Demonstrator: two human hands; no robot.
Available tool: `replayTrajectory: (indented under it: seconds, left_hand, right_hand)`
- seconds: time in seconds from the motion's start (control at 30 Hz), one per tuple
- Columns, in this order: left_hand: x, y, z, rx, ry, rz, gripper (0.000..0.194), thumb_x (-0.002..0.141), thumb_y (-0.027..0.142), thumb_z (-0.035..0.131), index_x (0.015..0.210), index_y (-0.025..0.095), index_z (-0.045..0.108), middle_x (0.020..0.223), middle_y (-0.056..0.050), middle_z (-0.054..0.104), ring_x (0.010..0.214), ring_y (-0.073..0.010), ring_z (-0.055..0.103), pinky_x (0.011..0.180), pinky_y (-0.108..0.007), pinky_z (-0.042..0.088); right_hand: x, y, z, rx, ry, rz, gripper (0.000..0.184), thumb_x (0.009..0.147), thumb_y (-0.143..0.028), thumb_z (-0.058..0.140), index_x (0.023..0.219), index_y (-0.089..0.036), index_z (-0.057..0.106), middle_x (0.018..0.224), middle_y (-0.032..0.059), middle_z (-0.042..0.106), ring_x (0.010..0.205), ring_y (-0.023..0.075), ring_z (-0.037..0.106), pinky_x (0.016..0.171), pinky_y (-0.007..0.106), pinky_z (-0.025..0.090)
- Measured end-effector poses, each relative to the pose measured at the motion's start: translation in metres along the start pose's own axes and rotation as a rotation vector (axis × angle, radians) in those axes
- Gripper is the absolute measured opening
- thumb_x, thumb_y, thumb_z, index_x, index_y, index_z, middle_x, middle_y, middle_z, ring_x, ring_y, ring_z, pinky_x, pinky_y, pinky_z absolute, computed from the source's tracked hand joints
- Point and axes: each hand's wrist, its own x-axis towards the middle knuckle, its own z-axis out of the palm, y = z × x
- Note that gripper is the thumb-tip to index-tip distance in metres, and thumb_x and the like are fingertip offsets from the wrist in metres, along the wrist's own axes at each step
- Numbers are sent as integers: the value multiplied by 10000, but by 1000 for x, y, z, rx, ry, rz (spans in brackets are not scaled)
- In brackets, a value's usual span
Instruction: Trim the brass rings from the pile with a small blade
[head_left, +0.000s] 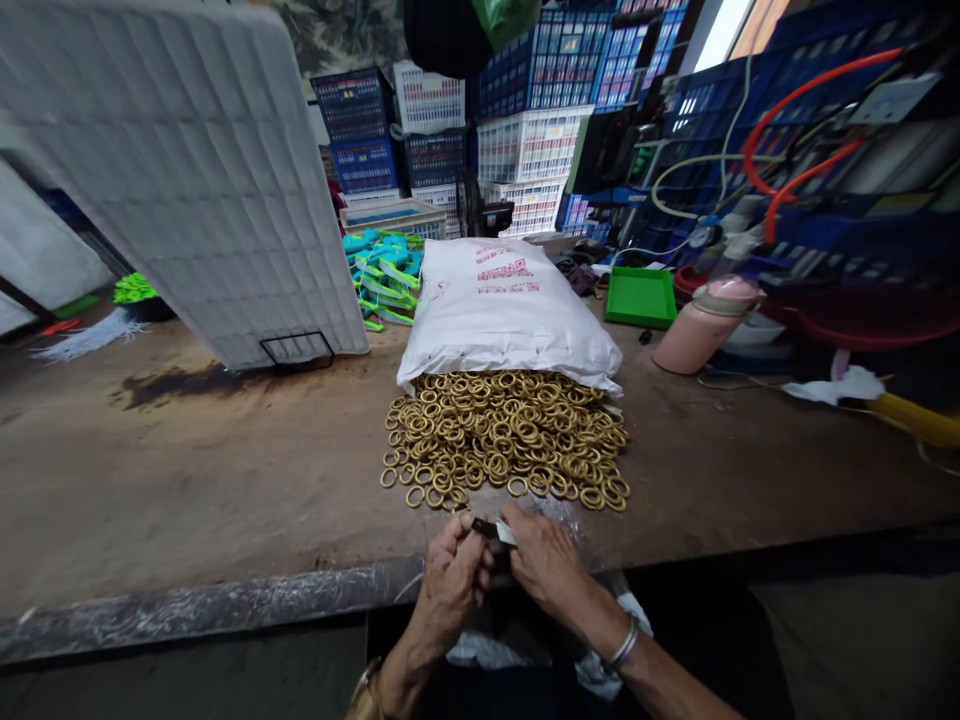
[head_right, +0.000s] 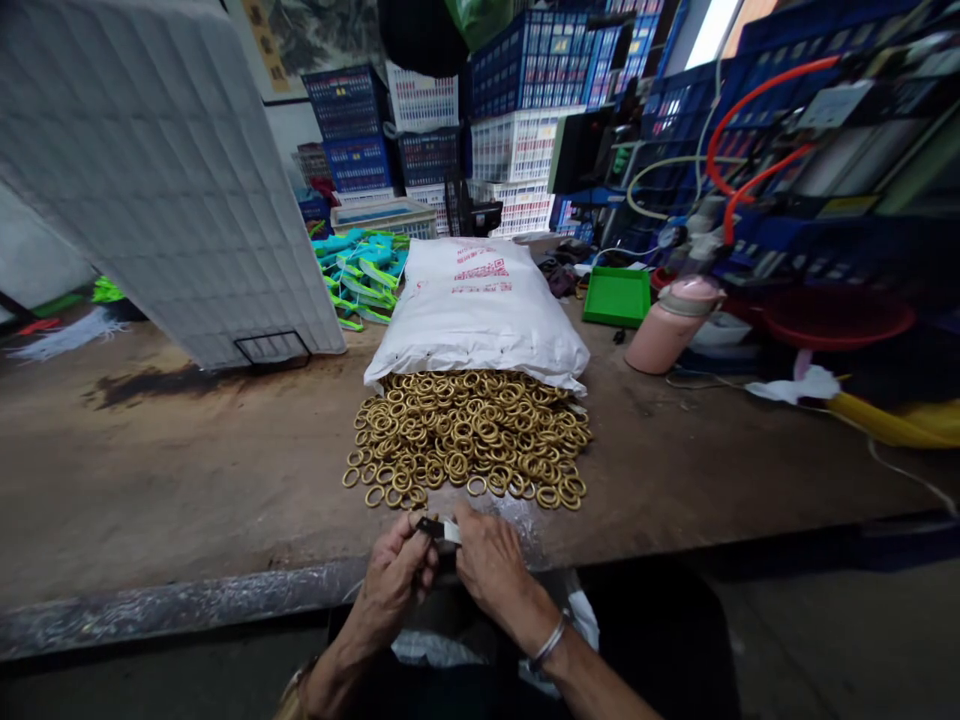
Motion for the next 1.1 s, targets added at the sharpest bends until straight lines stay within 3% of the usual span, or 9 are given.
replayTrajectory:
  seconds: [0.13,0.43,0.57,0.7,0.83,0.93,1.0,1.1]
  left_hand:
    - [-6,-3,-5,-27,-7,-30,326,719,492,538,718,183,433,536,64,467,361,-28,359,333,-133,232]
    - [-4,-5,-8,-26,31,10,391,668,549,561,666,179,431,494,70,443,339,-29,338,327,-140,247]
    - [-13,0,-9,-7,-45,43,355,707,506,553,661,172,440,509,54,465,361,-32,367,335,-135,263]
    - [-18,4,-7,-203,-128,55,298,744,449,547,689,178,435,544,47,492,365,-36,379,330,-141,275]
    - [-13,6,-8,-389,-68,-17,309,742,456,543,693,169,439,640,27,515,391,-31,376,323,-140,262]
    - [-11,6,-12,-414,-35,-30,299,731,430,566,694,157,448,655,16,520,405,-30,383,332,-141,262]
    - [-12,6,-15,-434,-33,-23,261,735,396,569,727,165,449,649,20,522,400,-33,386,333,-141,254]
    - [-12,4,-20,-490,-60,-16,228,740,346,565,871,185,471,651,26,524,398,-42,393,337,-146,255]
  right_hand:
    - [7,0,-9,17,-24,40,243,660,-51,389,834,-180,500,628,5,547,548,130,487,503,246,215]
    - [-2,-8,2,140,-20,-155,260,602,-52,369,789,-196,479,610,-16,539,552,124,472,520,239,236]
    - [1,-1,0,44,-16,-125,240,652,-90,387,834,-194,503,648,4,570,583,141,497,522,243,234]
    - [10,0,-10,-15,-6,-49,248,646,-78,397,845,-175,509,656,23,589,570,146,504,514,247,227]
    - [22,-6,-9,33,96,-18,286,629,-38,378,850,-172,501,679,24,593,611,141,519,539,235,253]
    - [31,-10,-1,57,141,-50,364,640,-44,393,969,-175,476,765,29,612,660,143,538,573,229,277]
    - [36,-14,3,20,135,-67,402,663,-66,420,1047,-182,447,841,41,620,705,153,551,591,235,284]
    - [41,-20,4,-71,73,-40,316,704,-101,449,1004,-198,468,843,45,624,705,165,558,588,252,276]
